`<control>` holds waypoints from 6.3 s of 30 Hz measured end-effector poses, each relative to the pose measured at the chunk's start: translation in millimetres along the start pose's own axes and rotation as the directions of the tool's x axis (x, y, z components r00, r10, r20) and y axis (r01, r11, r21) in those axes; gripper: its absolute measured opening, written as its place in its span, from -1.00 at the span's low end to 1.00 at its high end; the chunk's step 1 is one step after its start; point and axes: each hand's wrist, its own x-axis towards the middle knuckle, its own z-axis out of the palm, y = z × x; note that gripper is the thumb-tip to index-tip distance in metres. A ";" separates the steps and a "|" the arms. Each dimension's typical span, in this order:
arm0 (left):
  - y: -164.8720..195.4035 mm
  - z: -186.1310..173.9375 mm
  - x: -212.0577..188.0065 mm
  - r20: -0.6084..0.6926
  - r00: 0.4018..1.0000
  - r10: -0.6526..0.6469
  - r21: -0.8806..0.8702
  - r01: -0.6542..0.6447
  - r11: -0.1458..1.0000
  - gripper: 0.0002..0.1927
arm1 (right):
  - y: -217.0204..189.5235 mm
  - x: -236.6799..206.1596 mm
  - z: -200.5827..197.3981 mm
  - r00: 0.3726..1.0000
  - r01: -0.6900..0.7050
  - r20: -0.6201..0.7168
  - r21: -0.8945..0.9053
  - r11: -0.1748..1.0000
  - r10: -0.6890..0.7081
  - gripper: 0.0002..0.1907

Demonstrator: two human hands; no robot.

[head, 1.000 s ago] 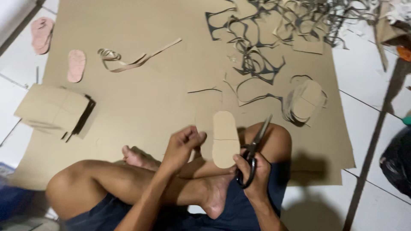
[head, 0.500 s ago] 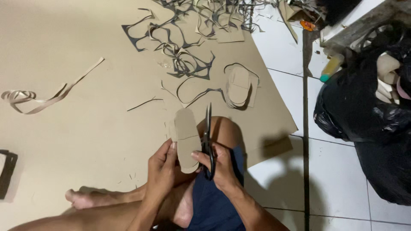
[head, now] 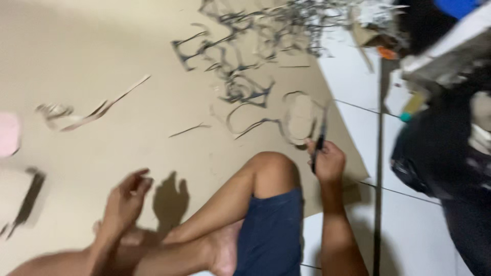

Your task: The person sits cross-legged on the floor and uses scissors to cut out sandal sole shapes from cardboard sheets, trimming each cutout along the drawn outline and setting finished cutouts aside with the scrap pieces.

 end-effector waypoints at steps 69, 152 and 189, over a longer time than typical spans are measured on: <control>-51.0 -74.4 19.0 -0.131 0.991 -0.021 0.482 0.082 0.873 0.16 | -1.0 -211.4 184.1 0.537 -0.217 0.843 0.099 0.971 0.034 -0.76; 46.1 -39.7 -173.8 0.231 0.959 0.164 -0.723 0.056 0.689 -0.48 | -59.5 -281.6 78.7 0.522 0.069 0.848 0.064 0.996 -0.091 -0.72; 63.6 -57.6 -175.1 0.060 0.977 0.205 -0.651 -0.117 0.750 -0.67 | -52.2 -276.4 76.3 0.500 0.023 0.846 0.201 0.979 -0.185 -0.68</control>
